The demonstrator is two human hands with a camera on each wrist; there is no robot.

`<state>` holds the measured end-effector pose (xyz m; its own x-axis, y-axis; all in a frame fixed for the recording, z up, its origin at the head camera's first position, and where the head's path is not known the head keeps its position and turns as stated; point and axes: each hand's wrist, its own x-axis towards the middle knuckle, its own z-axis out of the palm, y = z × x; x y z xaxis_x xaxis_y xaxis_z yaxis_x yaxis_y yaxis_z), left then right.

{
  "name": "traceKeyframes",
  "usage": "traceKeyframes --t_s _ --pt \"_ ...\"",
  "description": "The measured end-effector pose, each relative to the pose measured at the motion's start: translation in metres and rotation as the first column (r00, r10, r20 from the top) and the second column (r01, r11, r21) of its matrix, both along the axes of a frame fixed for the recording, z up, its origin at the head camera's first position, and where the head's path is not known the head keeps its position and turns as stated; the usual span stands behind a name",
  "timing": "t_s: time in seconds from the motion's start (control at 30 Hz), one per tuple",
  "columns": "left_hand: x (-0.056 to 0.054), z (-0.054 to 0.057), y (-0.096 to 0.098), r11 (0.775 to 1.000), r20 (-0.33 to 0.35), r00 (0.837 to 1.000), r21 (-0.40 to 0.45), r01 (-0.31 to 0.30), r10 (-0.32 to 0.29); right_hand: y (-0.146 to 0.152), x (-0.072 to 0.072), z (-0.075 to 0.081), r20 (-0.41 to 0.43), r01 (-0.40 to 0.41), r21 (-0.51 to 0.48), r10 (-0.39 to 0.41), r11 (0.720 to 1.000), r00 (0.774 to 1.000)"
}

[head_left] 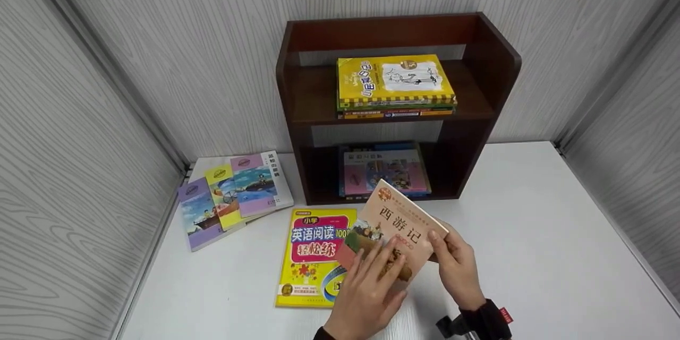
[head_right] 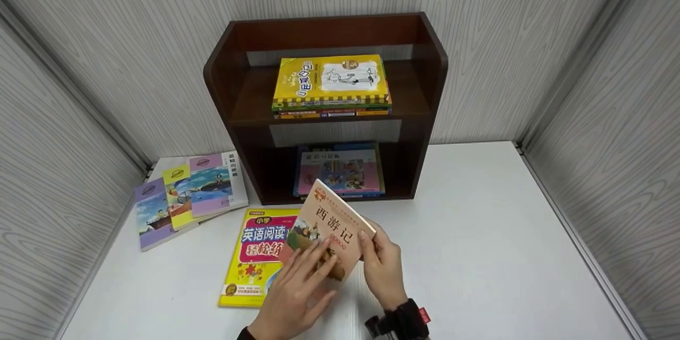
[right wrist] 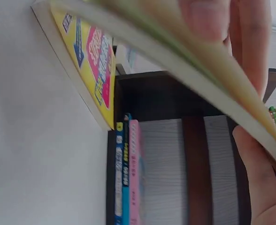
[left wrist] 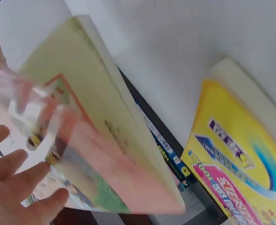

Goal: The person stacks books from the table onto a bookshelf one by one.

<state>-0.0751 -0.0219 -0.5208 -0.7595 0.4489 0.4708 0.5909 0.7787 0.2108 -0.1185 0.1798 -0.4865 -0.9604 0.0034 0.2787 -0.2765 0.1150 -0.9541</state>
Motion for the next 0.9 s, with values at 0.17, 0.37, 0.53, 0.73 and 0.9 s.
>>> traceKeyframes --t_s 0.17,0.37,0.53,0.73,0.9 --pt "-0.007 0.011 -0.014 0.997 -0.139 0.990 0.079 -0.011 0.022 0.011 -0.003 0.010 -0.179 0.005 0.072 0.008 0.997 0.984" --pt "-0.022 0.037 -0.033 0.984 -0.261 0.963 0.175 -0.025 0.071 0.019 -0.003 0.021 -0.360 0.026 0.164 0.035 0.986 0.932" --pt "-0.030 0.059 -0.040 0.983 -0.322 0.943 0.181 -0.023 0.082 0.019 -0.001 0.023 -0.455 -0.010 0.201 0.102 0.980 0.885" --pt "-0.032 0.068 -0.037 0.990 -0.284 0.956 0.142 -0.028 0.067 0.016 -0.001 0.015 -0.552 -0.150 0.203 0.239 0.968 0.799" --pt "-0.032 0.064 -0.033 0.997 -0.179 0.984 0.081 0.009 0.006 0.013 -0.001 0.013 -0.579 -0.227 0.241 0.327 0.944 0.747"
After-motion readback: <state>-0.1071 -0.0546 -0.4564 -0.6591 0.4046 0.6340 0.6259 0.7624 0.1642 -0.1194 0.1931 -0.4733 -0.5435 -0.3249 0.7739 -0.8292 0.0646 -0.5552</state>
